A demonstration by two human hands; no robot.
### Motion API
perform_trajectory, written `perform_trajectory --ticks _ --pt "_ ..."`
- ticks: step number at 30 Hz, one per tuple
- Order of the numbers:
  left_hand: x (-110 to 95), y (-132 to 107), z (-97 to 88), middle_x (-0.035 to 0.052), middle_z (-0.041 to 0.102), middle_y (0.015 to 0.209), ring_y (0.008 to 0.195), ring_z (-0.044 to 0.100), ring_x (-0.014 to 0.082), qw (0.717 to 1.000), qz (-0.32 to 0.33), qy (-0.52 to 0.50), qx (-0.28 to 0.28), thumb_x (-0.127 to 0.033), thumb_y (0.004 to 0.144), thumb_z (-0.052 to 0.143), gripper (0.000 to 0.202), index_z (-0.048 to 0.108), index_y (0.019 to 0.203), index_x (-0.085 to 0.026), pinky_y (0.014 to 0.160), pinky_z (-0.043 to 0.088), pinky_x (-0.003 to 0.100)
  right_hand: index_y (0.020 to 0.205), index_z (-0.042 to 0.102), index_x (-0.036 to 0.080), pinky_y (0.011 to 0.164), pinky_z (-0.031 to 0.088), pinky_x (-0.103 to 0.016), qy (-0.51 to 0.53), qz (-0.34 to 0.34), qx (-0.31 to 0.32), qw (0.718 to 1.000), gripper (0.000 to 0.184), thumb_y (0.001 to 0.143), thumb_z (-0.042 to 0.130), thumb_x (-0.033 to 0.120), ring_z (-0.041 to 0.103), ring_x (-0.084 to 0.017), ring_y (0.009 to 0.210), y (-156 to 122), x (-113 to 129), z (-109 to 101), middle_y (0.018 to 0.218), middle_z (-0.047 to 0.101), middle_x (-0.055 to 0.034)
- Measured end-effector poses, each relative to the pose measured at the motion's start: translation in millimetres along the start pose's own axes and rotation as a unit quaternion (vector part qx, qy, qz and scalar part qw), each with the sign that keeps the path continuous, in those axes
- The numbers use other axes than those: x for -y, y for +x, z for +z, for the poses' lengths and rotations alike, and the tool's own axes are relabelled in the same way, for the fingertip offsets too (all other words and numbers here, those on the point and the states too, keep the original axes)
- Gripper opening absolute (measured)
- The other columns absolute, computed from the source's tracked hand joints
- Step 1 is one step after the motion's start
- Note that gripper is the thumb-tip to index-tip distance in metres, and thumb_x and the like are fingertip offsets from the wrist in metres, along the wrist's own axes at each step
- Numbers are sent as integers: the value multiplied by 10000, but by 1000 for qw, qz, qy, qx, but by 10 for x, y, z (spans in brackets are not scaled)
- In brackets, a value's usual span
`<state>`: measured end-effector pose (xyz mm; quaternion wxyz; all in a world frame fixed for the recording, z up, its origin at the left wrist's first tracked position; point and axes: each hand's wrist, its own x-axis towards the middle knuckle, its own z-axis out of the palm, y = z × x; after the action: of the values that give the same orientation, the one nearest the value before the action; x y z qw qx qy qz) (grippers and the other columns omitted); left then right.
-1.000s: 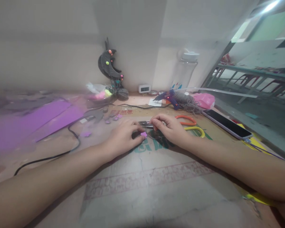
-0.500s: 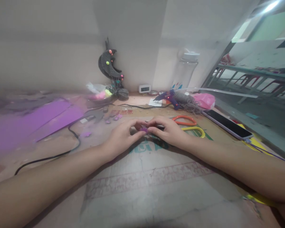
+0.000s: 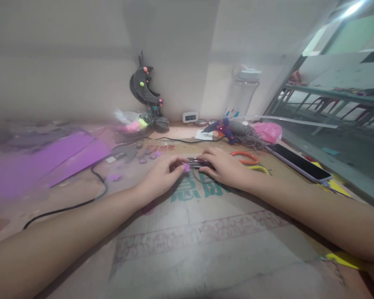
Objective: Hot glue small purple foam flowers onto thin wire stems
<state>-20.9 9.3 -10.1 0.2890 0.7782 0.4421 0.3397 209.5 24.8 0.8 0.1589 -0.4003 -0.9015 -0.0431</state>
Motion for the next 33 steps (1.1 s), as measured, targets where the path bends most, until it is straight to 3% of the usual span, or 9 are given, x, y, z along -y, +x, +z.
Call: perform_trajectory --ticks 3,6,8,12,16,24,30,33 --pt "-49 -30 -7 37 724 1078 997 644 212 996 54 39 53 -309 934 525 240 686 1092 -226 894 475 349 1204 642 128 880 472 -409 -8 10 12 1000 322 950 558 308 574 -275 1005 13 -1 16 1079 629 -140" --pt "-72 -43 -11 32 728 998 976 641 190 985 137 57 91 -290 954 512 212 706 989 -212 904 470 326 1214 642 120 885 476 -424 -36 7 18 999 320 942 572 275 582 -283 1004 22 6 23 1090 632 -151" --pt "-69 -48 -12 35 716 989 984 636 175 979 174 54 97 -281 964 503 213 695 920 -201 914 467 308 1212 639 118 862 485 -427 -56 -9 21 998 314 948 562 269 591 -283 977 19 14 19 1081 636 -155" --pt "-45 -68 -4 43 684 1166 1121 601 171 972 201 60 110 -269 986 459 216 654 917 -202 988 434 310 1176 635 119 831 496 -403 -65 -35 21 997 277 973 509 258 609 -274 965 7 3 15 1057 649 -146" --pt "-38 -85 12 35 700 1092 1058 609 199 967 188 126 121 -285 989 436 217 634 936 -216 965 438 364 1154 633 131 865 497 -391 -32 4 -7 999 257 974 497 252 633 -264 990 27 -40 -17 1050 689 -123" --pt "-35 -54 2 76 666 945 962 589 246 969 104 220 35 -301 955 450 232 634 863 -193 887 457 396 1237 597 147 933 481 -402 -4 102 -55 993 332 977 434 275 634 -280 1102 55 -244 -284 1232 664 -140" --pt "3 -43 8 80 650 950 976 578 252 970 90 227 20 -317 953 445 240 627 858 -194 900 450 405 1158 610 173 817 502 -380 32 139 -2 990 309 951 496 372 667 -271 954 -31 -294 -333 1105 706 -111" --pt "-3 -43 3 69 665 975 994 582 248 975 91 201 18 -310 950 454 227 627 853 -199 915 448 402 1177 597 158 833 494 -381 13 102 17 995 395 903 588 442 643 -285 1000 -64 -233 -251 1141 678 -136"
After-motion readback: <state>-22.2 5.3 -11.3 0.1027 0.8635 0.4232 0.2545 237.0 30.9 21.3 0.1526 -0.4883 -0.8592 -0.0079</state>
